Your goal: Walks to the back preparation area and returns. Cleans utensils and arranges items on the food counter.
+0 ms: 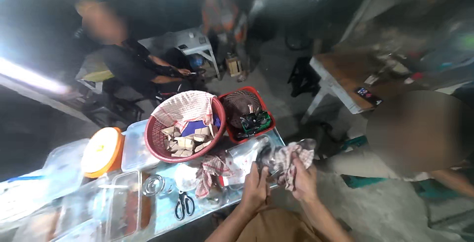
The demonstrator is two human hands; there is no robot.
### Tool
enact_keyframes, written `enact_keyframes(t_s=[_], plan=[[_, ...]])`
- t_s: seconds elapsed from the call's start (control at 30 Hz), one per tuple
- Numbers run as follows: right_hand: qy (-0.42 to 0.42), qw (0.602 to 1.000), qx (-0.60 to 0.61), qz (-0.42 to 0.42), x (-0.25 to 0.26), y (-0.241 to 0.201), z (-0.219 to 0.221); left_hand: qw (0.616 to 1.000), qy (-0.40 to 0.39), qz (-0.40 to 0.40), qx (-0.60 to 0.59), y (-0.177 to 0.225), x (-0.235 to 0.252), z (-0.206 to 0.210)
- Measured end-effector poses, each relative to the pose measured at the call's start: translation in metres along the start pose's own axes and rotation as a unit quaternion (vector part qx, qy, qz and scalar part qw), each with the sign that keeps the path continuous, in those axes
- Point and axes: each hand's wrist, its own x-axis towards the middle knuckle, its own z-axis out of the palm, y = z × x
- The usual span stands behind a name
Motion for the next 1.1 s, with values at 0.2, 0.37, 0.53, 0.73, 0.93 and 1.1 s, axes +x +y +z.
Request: enact_keyframes(t_s=[0.2, 0.37, 0.53, 0.73, 0.93, 1.1], plan=[[-0.131, 0.976, -0.166, -0.044, -0.003, 0.002, -0.023, 0.982, 0.135, 0.086, -0.096, -0.004, 0.013, -0.011], [-0.234, 0.902, -0.362, -0.033, -0.012, 0.016, -0.033, 0.978, 0.095, 0.132, -0.128, 0.010, 0.018, 0.003], [-0.270, 0.867, -0.418, -0.034, -0.004, 0.015, -0.055, 0.974, 0.160, 0.137, -0.089, 0.021, 0.047, -0.022], [-0.170, 0.904, -0.392, 0.025, 0.004, 0.027, -0.074, 0.930, 0.271, 0.248, 0.011, 0.071, 0.134, -0.083], [-0.135, 0.926, -0.351, 0.015, 0.001, 0.022, -0.079, 0.867, 0.301, 0.350, 0.187, 0.071, 0.200, -0.077], [-0.114, 0.924, -0.364, 0.022, -0.003, 0.020, -0.091, 0.855, 0.276, 0.323, 0.296, 0.044, 0.222, -0.071]])
